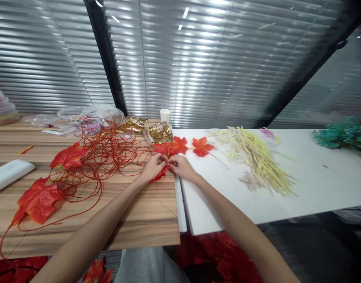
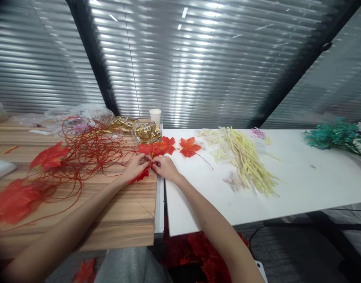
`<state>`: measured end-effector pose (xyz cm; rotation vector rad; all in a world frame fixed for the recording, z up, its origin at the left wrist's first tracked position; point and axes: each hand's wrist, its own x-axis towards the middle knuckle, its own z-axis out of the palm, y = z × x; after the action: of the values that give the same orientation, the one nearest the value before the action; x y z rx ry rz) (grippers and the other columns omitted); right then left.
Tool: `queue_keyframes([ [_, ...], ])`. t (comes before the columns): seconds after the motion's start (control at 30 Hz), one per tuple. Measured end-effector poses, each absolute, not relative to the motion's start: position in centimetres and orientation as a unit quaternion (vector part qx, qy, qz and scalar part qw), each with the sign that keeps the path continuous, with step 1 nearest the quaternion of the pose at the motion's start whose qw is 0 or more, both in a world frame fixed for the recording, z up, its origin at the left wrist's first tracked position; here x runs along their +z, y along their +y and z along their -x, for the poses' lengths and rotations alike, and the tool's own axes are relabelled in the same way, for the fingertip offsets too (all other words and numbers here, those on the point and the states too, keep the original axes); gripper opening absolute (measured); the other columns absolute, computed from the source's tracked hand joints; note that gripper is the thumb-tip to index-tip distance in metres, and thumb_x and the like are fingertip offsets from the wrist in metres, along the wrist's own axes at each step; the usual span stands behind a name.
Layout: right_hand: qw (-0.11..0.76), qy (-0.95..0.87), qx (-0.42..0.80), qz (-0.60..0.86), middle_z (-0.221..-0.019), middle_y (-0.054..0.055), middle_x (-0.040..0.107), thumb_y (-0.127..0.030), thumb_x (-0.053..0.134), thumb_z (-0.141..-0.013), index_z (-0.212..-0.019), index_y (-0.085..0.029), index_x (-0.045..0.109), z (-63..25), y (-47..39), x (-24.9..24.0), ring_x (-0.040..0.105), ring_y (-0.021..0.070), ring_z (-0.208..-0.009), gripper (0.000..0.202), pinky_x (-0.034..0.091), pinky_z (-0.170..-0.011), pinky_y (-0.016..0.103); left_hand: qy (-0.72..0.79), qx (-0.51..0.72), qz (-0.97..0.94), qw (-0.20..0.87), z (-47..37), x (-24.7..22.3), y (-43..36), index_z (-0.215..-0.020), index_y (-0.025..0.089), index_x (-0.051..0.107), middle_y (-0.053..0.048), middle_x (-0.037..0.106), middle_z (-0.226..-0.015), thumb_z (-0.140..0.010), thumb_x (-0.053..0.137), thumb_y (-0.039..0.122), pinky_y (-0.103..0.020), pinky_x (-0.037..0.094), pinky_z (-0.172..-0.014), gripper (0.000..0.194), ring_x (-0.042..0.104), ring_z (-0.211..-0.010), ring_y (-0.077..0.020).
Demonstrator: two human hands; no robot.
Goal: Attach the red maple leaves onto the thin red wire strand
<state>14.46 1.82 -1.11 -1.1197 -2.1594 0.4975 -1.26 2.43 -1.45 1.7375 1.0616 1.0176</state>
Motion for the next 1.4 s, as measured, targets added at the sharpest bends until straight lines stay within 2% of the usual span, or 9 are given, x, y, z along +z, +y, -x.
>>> queue_keyframes([
  [0.7,0.321,-0.823,0.190,0.428,-0.069,0.001,0.056,-0.012,0.053,-0.071,-0.076,-0.016,0.062,-14.52,1.87,-1.17,0.046,0.0110,-0.059,0.011,0.033,-0.057,0.021,0.420,0.391,-0.715,0.399,1.29,-1.91,2.64,-0.078,0.017,0.051,-0.003,0.059,-0.082,-0.072,0.047,0.021,-0.026,0.047,-0.074,0.008,0.059,-0.079,-0.0142],
  [1.4,0.322,-0.827,0.188,0.422,-0.066,-0.001,0.053,-0.010,0.051,-0.070,-0.077,-0.015,0.062,-14.57,1.77,-1.03,0.044,0.0106,-0.058,0.014,0.031,-0.056,0.021,0.423,0.392,-0.726,0.375,1.34,-2.30,2.83,-0.078,0.018,0.051,-0.002,0.059,-0.082,-0.073,0.047,0.020,-0.026,0.048,-0.071,0.007,0.059,-0.077,-0.0136],
])
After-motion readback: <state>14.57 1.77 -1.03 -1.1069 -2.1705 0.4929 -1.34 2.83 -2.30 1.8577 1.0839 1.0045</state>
